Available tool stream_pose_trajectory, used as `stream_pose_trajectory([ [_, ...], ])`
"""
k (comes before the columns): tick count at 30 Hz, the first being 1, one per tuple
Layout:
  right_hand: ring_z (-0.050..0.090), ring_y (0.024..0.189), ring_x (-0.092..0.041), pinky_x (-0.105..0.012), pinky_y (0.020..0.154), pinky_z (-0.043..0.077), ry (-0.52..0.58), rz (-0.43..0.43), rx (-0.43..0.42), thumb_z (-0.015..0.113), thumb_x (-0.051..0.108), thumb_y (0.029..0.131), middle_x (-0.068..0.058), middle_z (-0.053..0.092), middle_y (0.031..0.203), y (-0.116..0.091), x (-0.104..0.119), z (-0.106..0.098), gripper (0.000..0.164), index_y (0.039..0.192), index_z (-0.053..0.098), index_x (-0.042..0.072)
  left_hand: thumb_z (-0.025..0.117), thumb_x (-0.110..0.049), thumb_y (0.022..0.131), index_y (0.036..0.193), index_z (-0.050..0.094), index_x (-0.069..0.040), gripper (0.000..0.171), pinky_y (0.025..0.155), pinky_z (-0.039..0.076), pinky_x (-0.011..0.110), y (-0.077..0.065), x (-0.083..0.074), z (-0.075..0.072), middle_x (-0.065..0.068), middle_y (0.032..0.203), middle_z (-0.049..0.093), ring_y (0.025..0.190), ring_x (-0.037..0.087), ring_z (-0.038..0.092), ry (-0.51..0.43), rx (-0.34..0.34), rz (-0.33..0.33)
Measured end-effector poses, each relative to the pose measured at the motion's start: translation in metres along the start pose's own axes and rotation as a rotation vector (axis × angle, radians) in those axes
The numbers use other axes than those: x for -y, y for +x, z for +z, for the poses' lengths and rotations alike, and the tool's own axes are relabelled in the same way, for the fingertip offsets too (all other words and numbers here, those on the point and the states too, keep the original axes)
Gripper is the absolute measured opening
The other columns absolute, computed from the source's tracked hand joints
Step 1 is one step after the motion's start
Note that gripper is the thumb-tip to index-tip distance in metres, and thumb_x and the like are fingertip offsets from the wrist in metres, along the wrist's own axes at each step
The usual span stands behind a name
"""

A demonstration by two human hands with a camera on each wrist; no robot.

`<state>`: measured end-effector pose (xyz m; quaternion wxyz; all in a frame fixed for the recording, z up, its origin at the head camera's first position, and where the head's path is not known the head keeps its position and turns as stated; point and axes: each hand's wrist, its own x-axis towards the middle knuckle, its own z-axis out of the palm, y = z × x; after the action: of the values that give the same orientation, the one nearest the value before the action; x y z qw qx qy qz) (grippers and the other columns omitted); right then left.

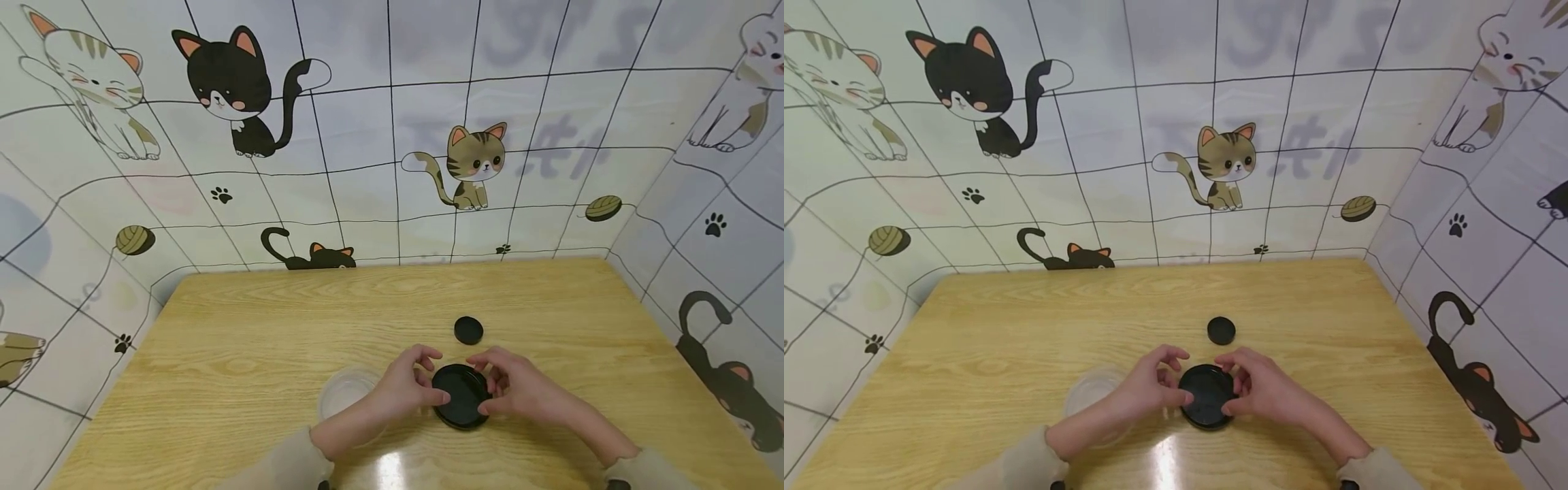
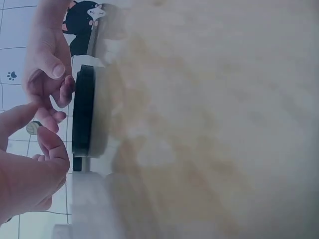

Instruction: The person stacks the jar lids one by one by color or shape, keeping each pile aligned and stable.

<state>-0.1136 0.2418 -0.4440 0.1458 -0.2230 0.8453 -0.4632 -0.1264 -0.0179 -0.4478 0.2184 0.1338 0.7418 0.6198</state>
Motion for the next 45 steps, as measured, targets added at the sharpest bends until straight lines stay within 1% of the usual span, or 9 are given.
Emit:
stream_pose_trajectory([
  [4, 0.057, 0.075, -0.015, -0.027, 0.063, 0.05, -0.021, -0.055, -0.028, 0.088, 0.014, 0.081, -0.012, 0.054, 0.112, 0.001, 0.0, -0.005, 0.066, 0.137, 0.057, -0.002, 0.084, 0.001, 0.08, 0.131, 0.058, -0.002, 0.058, 0.059, 0.044, 0.023, 0.007, -0.007, -0.001, 0.01, 0.11, 0.049, 0.072, 0.013, 0.054, -0.004, 0.003, 0.036],
  [8, 0.057, 0.075, -0.012, -0.027, 0.063, 0.051, -0.043, -0.09, -0.048, 0.087, 0.012, 0.083, -0.015, 0.056, 0.112, 0.004, -0.001, -0.009, 0.062, 0.136, 0.057, -0.003, 0.084, -0.001, 0.081, 0.132, 0.057, -0.001, 0.057, 0.06, 0.046, 0.024, 0.016, -0.014, 0.0, 0.015, 0.113, 0.05, 0.075, 0.014, 0.057, 0.0, 0.002, 0.075],
  [14, 0.058, 0.075, -0.012, -0.028, 0.064, 0.052, -0.032, -0.13, -0.075, 0.083, 0.012, 0.087, -0.018, 0.056, 0.111, 0.009, 0.0, -0.014, 0.056, 0.135, 0.058, -0.002, 0.084, -0.005, 0.084, 0.133, 0.057, -0.003, 0.056, 0.062, 0.047, 0.024, 0.029, -0.024, 0.003, 0.015, 0.115, 0.053, 0.079, 0.014, 0.058, 0.013, -0.001, 0.093],
  [17, 0.059, 0.074, -0.012, -0.028, 0.064, 0.052, -0.027, -0.162, -0.083, 0.081, 0.011, 0.089, -0.018, 0.056, 0.11, 0.01, 0.002, -0.017, 0.051, 0.133, 0.058, -0.002, 0.084, -0.003, 0.084, 0.133, 0.058, -0.002, 0.056, 0.063, 0.048, 0.023, 0.034, -0.028, 0.004, 0.014, 0.114, 0.053, 0.078, 0.013, 0.059, 0.015, 0.002, 0.107],
  [21, 0.059, 0.074, -0.012, -0.029, 0.063, 0.052, -0.038, -0.196, -0.1, 0.08, 0.009, 0.09, -0.019, 0.057, 0.11, 0.012, 0.004, -0.019, 0.047, 0.131, 0.059, -0.002, 0.084, -0.001, 0.082, 0.131, 0.059, -0.004, 0.054, 0.064, 0.049, 0.024, 0.041, -0.032, 0.004, 0.015, 0.113, 0.052, 0.078, 0.014, 0.06, 0.007, -0.008, 0.122],
  [28, 0.059, 0.074, -0.012, -0.029, 0.064, 0.052, -0.038, -0.15, -0.114, 0.08, 0.009, 0.091, -0.019, 0.057, 0.111, 0.016, 0.006, -0.022, 0.048, 0.132, 0.059, -0.003, 0.084, -0.004, 0.083, 0.131, 0.059, -0.005, 0.054, 0.062, 0.048, 0.026, 0.05, -0.03, 0.001, 0.018, 0.116, 0.052, 0.079, 0.016, 0.058, -0.025, -0.038, 0.105],
  [32, 0.059, 0.075, -0.013, -0.03, 0.065, 0.052, -0.032, -0.135, -0.114, 0.079, 0.008, 0.091, -0.019, 0.056, 0.111, 0.018, 0.006, -0.023, 0.048, 0.133, 0.058, -0.004, 0.084, -0.007, 0.083, 0.13, 0.06, -0.008, 0.053, 0.06, 0.046, 0.028, 0.052, -0.03, -0.002, 0.02, 0.118, 0.052, 0.079, 0.017, 0.057, -0.022, -0.055, 0.086],
  [38, 0.058, 0.077, -0.014, -0.03, 0.066, 0.052, -0.012, -0.112, -0.105, 0.077, 0.01, 0.093, -0.02, 0.056, 0.112, 0.017, 0.006, -0.023, 0.049, 0.135, 0.057, -0.005, 0.085, -0.007, 0.082, 0.128, 0.061, -0.009, 0.052, 0.061, 0.047, 0.028, 0.054, -0.027, -0.003, 0.021, 0.12, 0.052, 0.081, 0.017, 0.058, -0.019, -0.073, 0.063],
  [45, 0.058, 0.076, -0.014, -0.03, 0.065, 0.051, -0.018, -0.106, -0.116, 0.077, 0.009, 0.093, -0.018, 0.057, 0.112, 0.02, 0.005, -0.023, 0.048, 0.135, 0.057, -0.004, 0.084, -0.005, 0.083, 0.128, 0.061, -0.009, 0.051, 0.063, 0.049, 0.029, 0.058, -0.025, -0.002, 0.02, 0.118, 0.052, 0.079, 0.017, 0.057, -0.02, -0.086, 0.081],
])
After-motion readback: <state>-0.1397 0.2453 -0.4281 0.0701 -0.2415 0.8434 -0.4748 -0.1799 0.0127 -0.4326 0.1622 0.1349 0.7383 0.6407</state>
